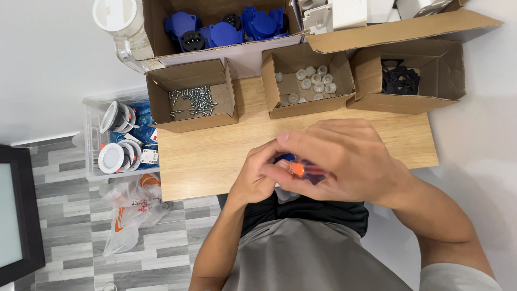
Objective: The person assembles a blue electrical socket by inserting a black internal component and securing it with screws using a screwdriver. They then attach a white plastic cover to the assembly and fasten it with additional screws.
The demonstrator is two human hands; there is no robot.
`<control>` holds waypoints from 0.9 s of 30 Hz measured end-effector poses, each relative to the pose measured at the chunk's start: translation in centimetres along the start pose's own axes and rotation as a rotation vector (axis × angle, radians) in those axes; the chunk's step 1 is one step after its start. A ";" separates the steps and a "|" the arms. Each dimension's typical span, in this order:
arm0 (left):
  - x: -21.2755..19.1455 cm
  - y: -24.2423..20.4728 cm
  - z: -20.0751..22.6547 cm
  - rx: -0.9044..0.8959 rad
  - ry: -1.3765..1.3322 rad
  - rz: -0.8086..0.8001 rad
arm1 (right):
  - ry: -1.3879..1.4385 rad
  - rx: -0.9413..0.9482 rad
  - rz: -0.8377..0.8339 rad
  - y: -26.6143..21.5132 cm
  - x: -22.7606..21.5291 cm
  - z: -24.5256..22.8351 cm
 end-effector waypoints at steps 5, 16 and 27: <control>0.1 0.2 0.5 0.013 -0.031 -0.008 | -0.083 -0.151 -0.002 -0.2 -1.2 -0.9; 0.1 0.9 1.7 -0.027 0.031 -0.054 | 0.335 -0.103 -0.553 -0.7 0.5 1.5; 0.0 2.0 4.1 -0.126 0.023 -0.120 | 0.289 0.191 -0.481 -2.0 2.9 2.9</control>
Point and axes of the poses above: each hand's wrist, its own y-axis towards the middle knuckle, its own x-axis out of the palm, z = x × y, the point moved 10 cm from there along y, towards the middle knuckle, and after that the axes turned 13 degrees about -z, right-handed, at the moved point
